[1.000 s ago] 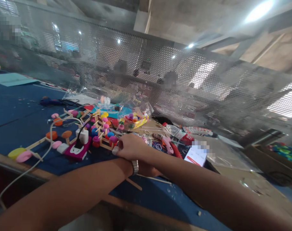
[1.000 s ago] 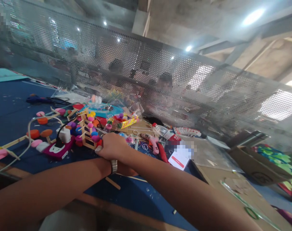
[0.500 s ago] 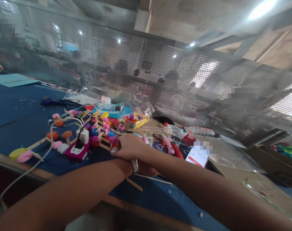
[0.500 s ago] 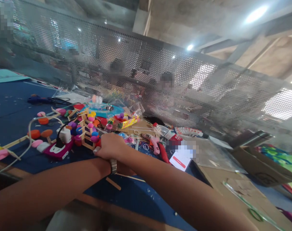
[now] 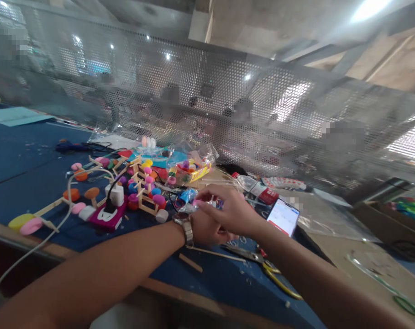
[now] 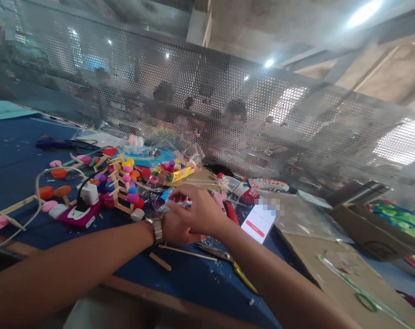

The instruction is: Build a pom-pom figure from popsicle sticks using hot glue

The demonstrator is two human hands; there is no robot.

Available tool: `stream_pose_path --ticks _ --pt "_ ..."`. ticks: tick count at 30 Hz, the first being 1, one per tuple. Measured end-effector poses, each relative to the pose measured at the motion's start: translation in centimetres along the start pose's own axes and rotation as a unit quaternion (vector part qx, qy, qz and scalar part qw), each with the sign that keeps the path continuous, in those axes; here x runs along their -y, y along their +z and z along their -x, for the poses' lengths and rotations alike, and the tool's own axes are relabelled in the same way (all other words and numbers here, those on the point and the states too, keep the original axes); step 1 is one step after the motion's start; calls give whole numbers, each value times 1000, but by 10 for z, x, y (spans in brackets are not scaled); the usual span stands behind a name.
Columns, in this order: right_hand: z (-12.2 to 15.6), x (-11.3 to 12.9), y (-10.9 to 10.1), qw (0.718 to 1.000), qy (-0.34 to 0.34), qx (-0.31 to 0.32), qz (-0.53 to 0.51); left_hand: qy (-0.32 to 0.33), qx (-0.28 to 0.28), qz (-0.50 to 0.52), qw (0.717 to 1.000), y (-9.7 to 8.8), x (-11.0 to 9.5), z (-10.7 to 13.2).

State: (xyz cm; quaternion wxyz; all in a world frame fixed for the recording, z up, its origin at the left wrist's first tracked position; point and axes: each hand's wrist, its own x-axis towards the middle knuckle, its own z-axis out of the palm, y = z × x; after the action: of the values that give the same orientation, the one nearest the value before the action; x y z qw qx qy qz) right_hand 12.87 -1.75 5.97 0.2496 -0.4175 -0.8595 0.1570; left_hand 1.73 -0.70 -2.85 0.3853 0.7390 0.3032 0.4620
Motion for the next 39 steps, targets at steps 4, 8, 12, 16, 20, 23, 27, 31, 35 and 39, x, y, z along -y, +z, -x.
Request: stream_pose_path --ticks 4,8,12,16,20,23,27,31,35,39 --pt "22 -53 -23 993 49 -107 29 86 169 -156 969 -8 -7 -11" --pt "38 -91 -31 975 83 -189 76 137 138 -217 957 -12 -6 -14" --pt "50 -105 -19 966 30 -245 82 109 167 -248 948 -17 -7 -15" --pt "58 -111 -6 984 -25 -155 81 62 187 -273 942 -21 -11 -18" --pt "60 -113 -2 993 -16 -94 74 49 180 -281 941 -22 -11 -22" --pt "60 -111 0 995 -11 -77 59 47 167 -279 944 -23 -10 -23" --pt "57 -107 2 997 3 -55 52 42 151 -276 948 -23 -9 -23" --pt "55 -105 1 998 15 -49 41 31 143 -268 952 -23 -11 -22" --pt "55 -107 -2 997 42 -60 24 20 147 -265 953 -23 -12 -21" --pt "55 -110 -1 995 81 -42 24 11 152 -273 950 -24 -13 -22"
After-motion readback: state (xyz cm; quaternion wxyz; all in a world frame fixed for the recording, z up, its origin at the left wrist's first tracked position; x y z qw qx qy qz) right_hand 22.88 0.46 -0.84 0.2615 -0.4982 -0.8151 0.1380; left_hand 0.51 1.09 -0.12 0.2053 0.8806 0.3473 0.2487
